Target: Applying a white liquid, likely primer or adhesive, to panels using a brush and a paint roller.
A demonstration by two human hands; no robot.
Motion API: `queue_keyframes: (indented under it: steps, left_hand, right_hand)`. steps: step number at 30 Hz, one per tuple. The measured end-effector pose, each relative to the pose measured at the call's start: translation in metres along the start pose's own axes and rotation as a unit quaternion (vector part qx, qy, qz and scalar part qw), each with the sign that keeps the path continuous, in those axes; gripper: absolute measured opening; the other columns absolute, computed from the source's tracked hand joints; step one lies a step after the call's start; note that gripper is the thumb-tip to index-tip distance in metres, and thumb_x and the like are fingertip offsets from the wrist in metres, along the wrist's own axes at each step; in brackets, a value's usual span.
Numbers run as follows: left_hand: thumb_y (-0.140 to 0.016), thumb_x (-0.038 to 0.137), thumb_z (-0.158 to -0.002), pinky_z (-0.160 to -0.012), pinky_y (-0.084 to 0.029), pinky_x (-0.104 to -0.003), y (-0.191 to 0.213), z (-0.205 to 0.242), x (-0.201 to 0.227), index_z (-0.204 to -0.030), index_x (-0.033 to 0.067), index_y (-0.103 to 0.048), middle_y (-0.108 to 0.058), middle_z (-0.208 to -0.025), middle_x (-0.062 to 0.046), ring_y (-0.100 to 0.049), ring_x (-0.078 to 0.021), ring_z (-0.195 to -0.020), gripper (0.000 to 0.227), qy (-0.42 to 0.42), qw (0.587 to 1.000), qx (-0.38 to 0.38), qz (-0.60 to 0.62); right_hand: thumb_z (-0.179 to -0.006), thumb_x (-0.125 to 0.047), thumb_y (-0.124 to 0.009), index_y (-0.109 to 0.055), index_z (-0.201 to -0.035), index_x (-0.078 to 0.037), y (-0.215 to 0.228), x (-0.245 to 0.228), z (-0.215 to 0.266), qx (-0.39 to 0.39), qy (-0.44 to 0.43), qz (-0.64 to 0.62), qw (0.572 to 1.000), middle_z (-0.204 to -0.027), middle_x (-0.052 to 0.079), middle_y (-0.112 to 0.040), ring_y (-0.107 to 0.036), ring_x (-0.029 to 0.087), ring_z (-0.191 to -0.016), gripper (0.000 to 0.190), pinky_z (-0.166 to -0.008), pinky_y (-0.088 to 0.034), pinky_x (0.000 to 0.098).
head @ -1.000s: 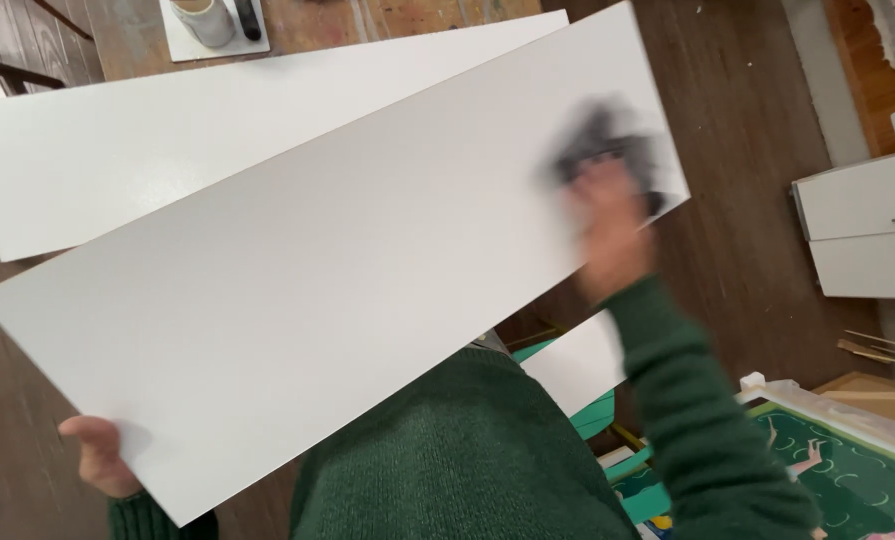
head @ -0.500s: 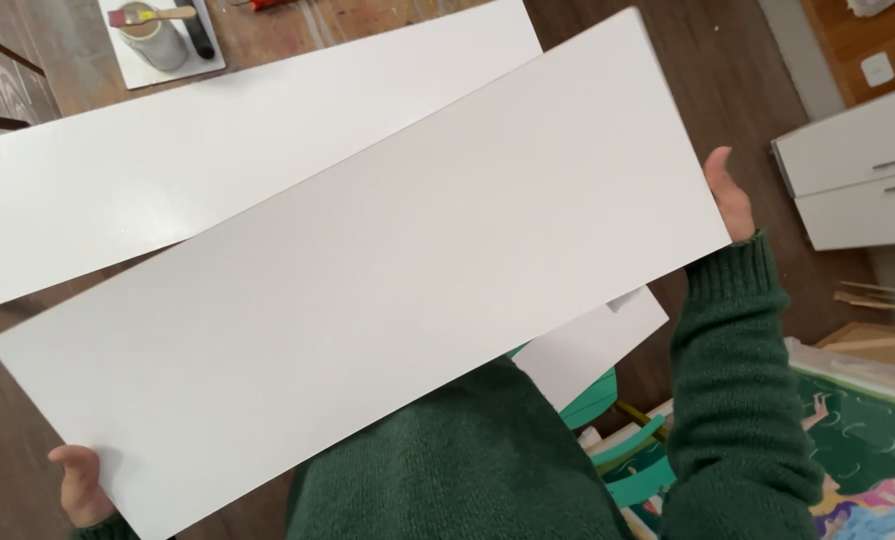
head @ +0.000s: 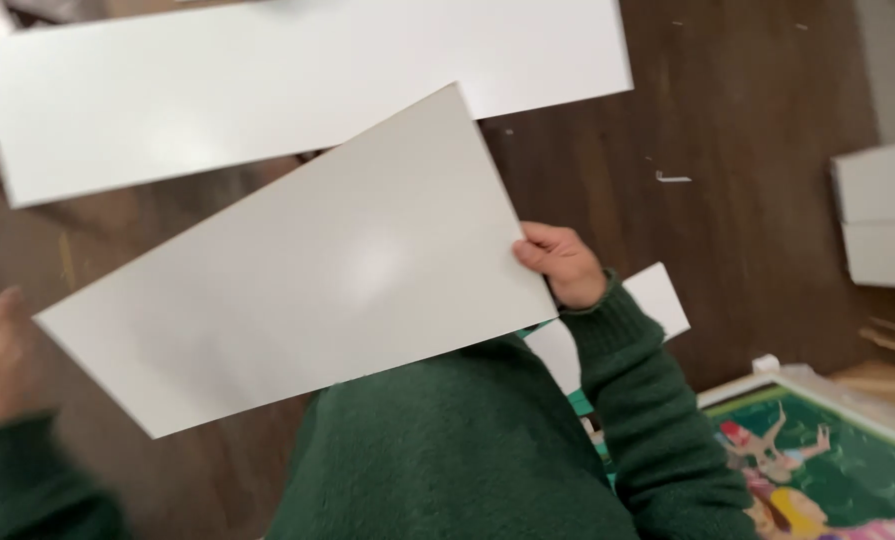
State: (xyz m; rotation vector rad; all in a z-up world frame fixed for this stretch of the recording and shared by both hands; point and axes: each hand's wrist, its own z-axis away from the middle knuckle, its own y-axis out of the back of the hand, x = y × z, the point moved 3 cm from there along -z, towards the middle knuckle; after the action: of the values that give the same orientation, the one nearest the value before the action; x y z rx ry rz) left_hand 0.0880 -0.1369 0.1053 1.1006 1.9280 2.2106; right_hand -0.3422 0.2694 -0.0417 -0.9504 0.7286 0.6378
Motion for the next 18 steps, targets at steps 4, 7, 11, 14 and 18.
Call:
queue_keyframes:
  steps: [4, 7, 11, 14, 18]
  left_hand:
    - [-0.053, 0.016, -0.095, -0.103, -0.049, -0.043, -0.070, -0.016, 0.102, -0.144, 0.0095, -0.059, -0.061, -0.142, -0.015, -0.066, -0.0296, -0.119, 0.050, 0.020, 0.983, -0.168, 0.076]
    - [-0.049, 0.039, -0.104, -0.082, -0.053, -0.046, -0.121, -0.022, 0.131, -0.129, 0.0105, -0.065, -0.072, -0.107, -0.016, -0.068, -0.0344, -0.095, 0.041, -0.021, 0.968, -0.246, -0.051]
    - [-0.047, 0.048, -0.107, -0.066, -0.054, -0.047, -0.135, -0.027, 0.135, -0.113, 0.0131, -0.072, -0.073, -0.079, -0.012, -0.068, -0.0319, -0.070, 0.044, -0.015, 0.969, -0.218, -0.112]
    - [-0.047, 0.053, -0.106, -0.054, -0.053, -0.044, -0.130, -0.024, 0.137, -0.101, 0.0163, -0.076, -0.069, -0.064, -0.008, -0.064, -0.0279, -0.053, 0.047, -0.011, 0.967, -0.218, -0.133]
    - [-0.047, 0.054, -0.105, -0.048, -0.051, -0.041, -0.121, -0.032, 0.139, -0.098, 0.0179, -0.078, -0.066, -0.057, -0.006, -0.061, -0.0251, -0.046, 0.048, -0.021, 0.967, -0.207, -0.149]
  right_hand:
    - [-0.106, -0.018, -0.055, -0.062, -0.135, 0.007, -0.031, 0.031, -0.032, -0.028, -0.033, -0.021, 0.999, -0.110, 0.010, -0.074, -0.068, 0.014, -0.092, 0.038, -0.083, -0.056, 0.0290]
    - [-0.108, -0.019, -0.054, -0.061, -0.133, 0.008, -0.018, 0.035, -0.046, -0.038, -0.033, -0.003, 0.999, -0.110, 0.011, -0.073, -0.068, 0.015, -0.094, 0.038, -0.085, -0.055, 0.0285]
    - [-0.109, -0.024, -0.049, -0.060, -0.135, 0.007, -0.005, 0.039, -0.049, -0.033, -0.035, 0.050, 0.998, -0.113, 0.010, -0.073, -0.068, 0.013, -0.098, 0.042, -0.087, -0.054, 0.0262]
    - [-0.112, -0.025, -0.048, -0.058, -0.136, 0.009, 0.002, 0.061, -0.044, -0.029, -0.060, -0.022, 0.998, -0.113, 0.012, -0.072, -0.068, 0.015, -0.097, 0.043, -0.086, -0.054, 0.0276]
    - [-0.110, -0.027, -0.047, -0.054, -0.141, 0.007, -0.012, 0.058, -0.053, -0.037, -0.053, -0.047, 0.997, -0.120, 0.014, -0.070, -0.068, 0.016, -0.103, 0.046, -0.090, -0.054, 0.0278]
